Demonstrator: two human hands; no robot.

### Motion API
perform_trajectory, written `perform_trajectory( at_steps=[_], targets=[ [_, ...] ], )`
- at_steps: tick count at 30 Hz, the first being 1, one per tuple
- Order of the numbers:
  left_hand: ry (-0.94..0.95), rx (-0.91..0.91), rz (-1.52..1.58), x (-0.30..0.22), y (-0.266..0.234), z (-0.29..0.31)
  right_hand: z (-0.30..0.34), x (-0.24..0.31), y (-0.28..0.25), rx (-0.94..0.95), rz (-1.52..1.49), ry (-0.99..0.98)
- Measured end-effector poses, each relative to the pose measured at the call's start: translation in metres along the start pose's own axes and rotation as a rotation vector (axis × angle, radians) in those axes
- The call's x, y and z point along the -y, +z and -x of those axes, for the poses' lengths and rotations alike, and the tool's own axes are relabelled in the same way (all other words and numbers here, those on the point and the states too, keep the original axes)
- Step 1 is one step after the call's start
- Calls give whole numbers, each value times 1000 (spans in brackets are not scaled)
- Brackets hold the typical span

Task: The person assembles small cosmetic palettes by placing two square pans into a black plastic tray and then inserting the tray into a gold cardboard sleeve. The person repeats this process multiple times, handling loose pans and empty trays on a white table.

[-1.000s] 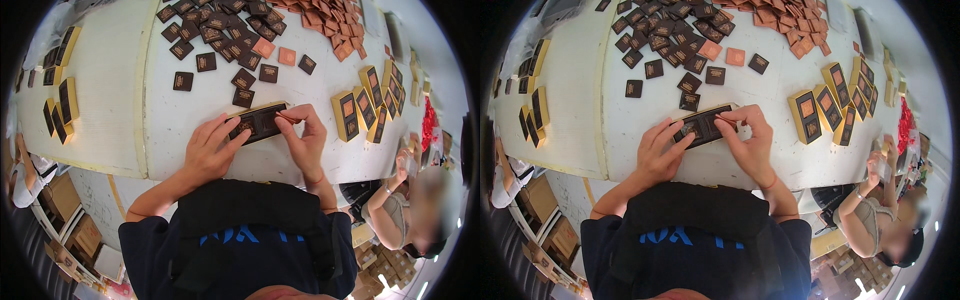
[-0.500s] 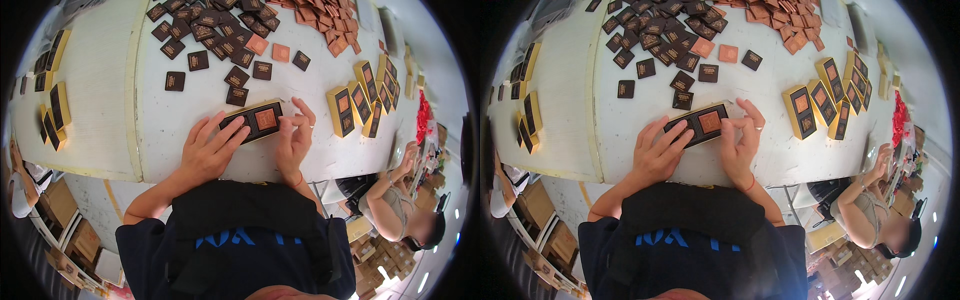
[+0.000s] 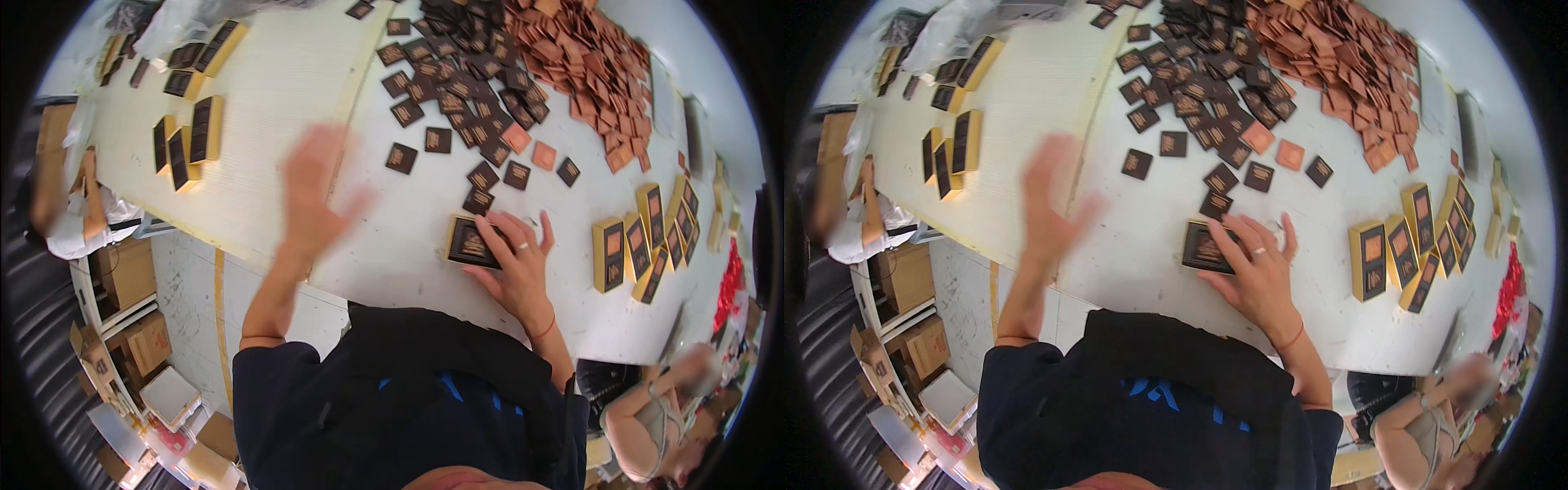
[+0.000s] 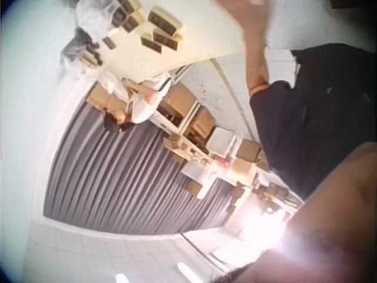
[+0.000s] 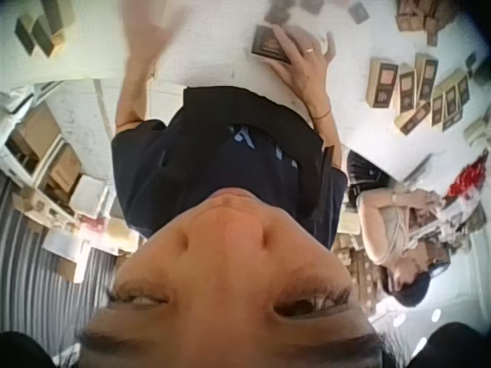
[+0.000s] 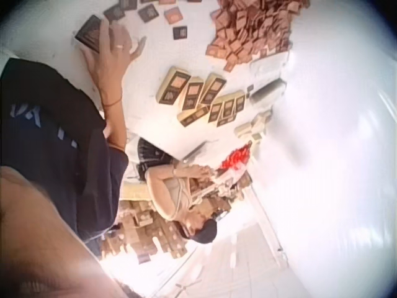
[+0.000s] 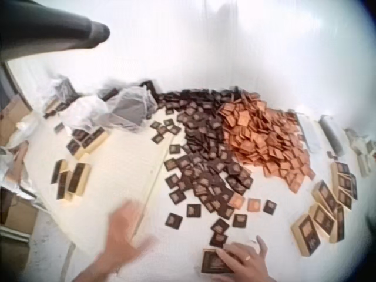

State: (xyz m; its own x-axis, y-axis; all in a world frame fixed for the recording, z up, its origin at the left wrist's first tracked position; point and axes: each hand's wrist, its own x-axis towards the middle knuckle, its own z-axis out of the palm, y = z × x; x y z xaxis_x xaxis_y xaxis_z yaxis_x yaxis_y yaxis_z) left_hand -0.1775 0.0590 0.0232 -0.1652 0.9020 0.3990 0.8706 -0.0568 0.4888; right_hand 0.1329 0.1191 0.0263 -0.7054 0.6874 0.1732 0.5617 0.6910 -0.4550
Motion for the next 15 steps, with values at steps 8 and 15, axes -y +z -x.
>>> perform_trajectory(
  at_steps=[8,15],
  targets=[
    [-306,-33,-1068,215,-82,37,64,-76,-46,-338,389,431],
    [-311,-7,-541,84,-30,37,-23,-49,-33,-279,-44,50]
  ],
)
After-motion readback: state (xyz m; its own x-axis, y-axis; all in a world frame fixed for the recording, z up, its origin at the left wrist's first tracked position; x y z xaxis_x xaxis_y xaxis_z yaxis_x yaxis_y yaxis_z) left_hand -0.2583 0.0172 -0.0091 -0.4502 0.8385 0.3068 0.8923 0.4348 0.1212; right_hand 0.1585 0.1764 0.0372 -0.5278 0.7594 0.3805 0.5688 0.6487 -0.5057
